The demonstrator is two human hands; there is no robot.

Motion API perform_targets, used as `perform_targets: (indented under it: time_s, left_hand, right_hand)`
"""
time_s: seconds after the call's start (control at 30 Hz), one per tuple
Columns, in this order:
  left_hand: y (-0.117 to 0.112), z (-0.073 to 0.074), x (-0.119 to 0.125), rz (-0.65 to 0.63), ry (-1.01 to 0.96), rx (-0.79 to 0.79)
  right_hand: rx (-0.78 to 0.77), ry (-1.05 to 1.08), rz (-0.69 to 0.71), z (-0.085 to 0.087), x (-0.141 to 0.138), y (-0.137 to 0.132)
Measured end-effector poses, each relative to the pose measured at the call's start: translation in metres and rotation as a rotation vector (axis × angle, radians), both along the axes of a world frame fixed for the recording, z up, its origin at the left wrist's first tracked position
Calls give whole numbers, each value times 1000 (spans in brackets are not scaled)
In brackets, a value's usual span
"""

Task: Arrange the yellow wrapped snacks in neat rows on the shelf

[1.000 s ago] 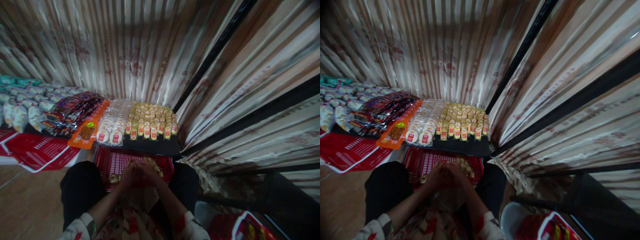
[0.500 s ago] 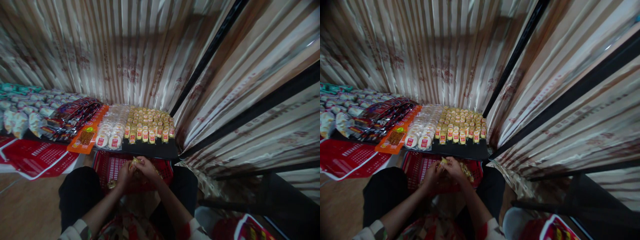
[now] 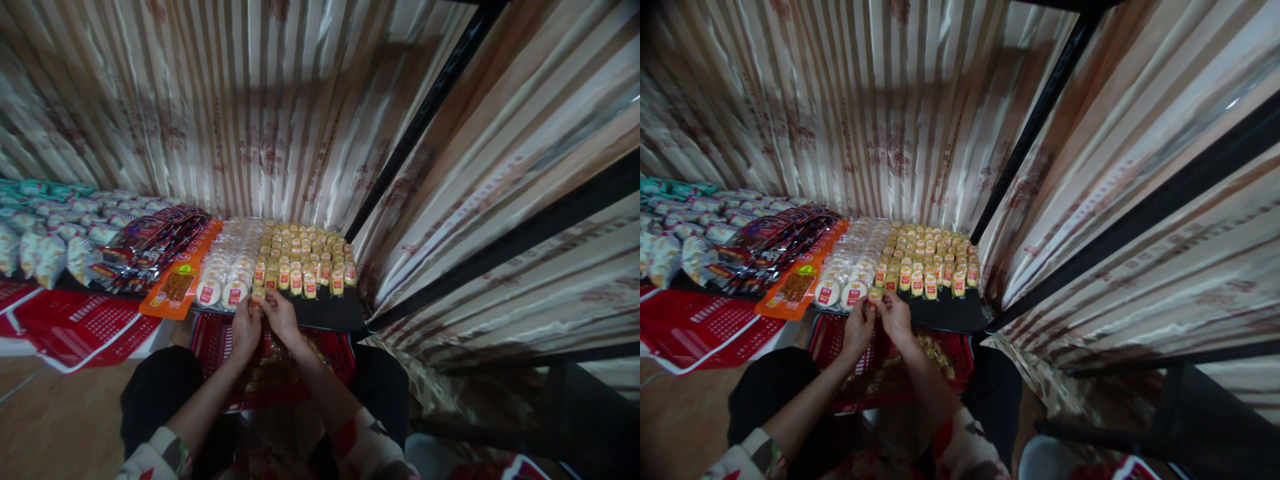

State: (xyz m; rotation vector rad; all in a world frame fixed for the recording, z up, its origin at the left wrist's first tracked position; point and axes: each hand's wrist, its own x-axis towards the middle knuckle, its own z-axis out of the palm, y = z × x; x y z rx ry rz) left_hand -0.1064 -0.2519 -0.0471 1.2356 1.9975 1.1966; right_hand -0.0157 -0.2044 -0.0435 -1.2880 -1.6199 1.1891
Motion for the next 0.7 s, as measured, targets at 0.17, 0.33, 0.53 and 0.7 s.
perform_targets:
  time_s: [0.17,0.33,0.53,0.7]
  left_hand:
    - [9,-10,0,6,136,145]
    - [11,-26,-1,-64,220,168]
    - [19,-40,-1,-136,259,138]
    - [26,-38,0,-164,231,88]
  right_hand:
    - [125,-324,-63,13,-12,16]
    - [196,-405,-47,7,-16,25]
    - [251,-432,-92,-3,-18,32]
    - [241,-338,-84,-7,-18,34]
